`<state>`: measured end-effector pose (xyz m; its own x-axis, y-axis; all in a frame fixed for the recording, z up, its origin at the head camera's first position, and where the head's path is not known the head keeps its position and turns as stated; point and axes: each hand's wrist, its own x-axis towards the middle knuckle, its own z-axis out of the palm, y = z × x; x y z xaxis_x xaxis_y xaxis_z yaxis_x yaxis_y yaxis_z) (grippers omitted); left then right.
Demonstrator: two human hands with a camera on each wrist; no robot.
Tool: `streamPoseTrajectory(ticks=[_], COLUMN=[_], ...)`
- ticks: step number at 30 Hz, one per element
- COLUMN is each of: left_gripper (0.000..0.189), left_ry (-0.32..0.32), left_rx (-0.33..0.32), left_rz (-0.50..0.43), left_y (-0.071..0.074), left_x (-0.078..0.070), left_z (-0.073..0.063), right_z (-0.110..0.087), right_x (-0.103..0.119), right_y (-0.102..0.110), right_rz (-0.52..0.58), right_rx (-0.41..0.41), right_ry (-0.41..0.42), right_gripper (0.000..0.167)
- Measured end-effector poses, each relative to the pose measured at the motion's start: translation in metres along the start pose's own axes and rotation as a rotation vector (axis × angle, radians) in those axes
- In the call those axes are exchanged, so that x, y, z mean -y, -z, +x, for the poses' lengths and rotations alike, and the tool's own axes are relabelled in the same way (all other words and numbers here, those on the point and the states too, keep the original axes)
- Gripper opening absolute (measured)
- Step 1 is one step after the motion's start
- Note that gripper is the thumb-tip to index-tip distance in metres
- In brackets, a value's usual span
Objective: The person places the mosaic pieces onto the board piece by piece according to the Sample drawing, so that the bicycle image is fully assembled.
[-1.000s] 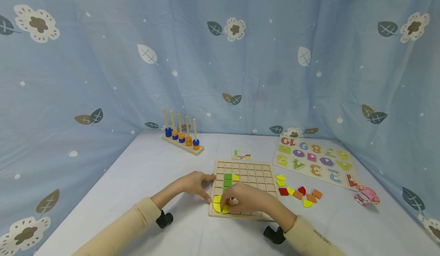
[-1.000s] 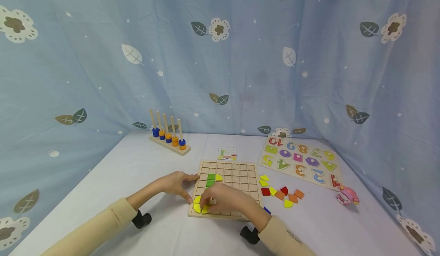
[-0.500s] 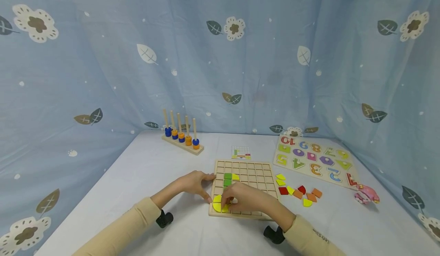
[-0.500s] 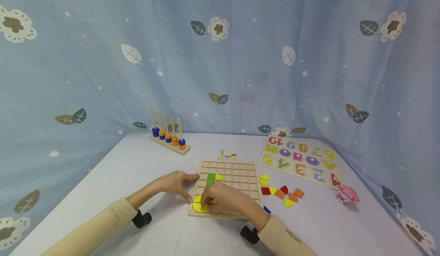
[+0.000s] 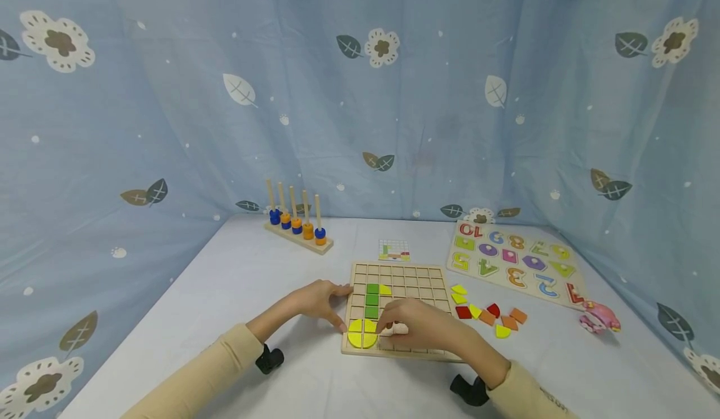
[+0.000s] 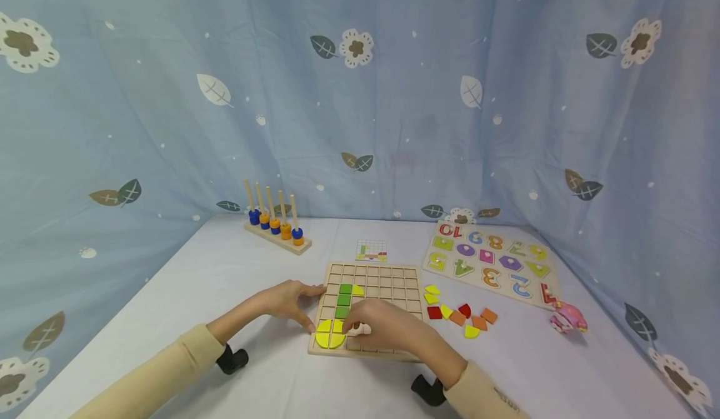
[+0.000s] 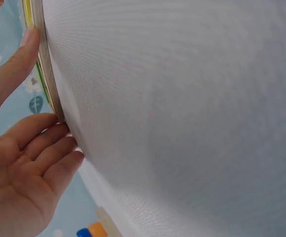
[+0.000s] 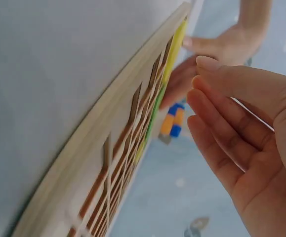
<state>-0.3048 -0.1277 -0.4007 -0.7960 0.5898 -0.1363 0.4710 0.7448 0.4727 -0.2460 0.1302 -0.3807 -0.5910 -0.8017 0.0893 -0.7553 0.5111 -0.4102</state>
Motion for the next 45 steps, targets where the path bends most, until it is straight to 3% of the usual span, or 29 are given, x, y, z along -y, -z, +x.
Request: streamPoseTrajectory(ticks=[8, 21, 33, 39, 45], left_gripper=[0.088, 0.088, 0.087, 0.088, 0.088], left_ry=[0.023, 0.004, 0.006, 0.003, 0.003], left_rx=[0.004, 0.001, 0.001, 0.003, 0.005], left_rz=[0.002, 0.005, 0.005, -0.003, 0.005], left_y=[0.000, -0.003, -0.003, -0.003, -0.001], left_x=[0.000, 0.003, 0.003, 0.003, 0.002], left_z=[0.001, 0.000, 0.001, 0.002, 0.002], right_z=[-0.025, -0.059, -0.082, -0.098, -0.111], right_x=[-0.034, -0.086, -0.115, -0.117, -0.119], right_y=[0.023, 0.052, 0.060, 0.059, 0.059], right_rz=[-0.023, -0.076, -0.010, 0.049, 0.050], right_rx=[-0.105, -0.222, -0.178, -0.155, -0.111], right_ry=[0.014, -0.184, -0.344, -0.490, -0.500], right_gripper=[0.019, 0.023, 0.019, 0.013, 0.009])
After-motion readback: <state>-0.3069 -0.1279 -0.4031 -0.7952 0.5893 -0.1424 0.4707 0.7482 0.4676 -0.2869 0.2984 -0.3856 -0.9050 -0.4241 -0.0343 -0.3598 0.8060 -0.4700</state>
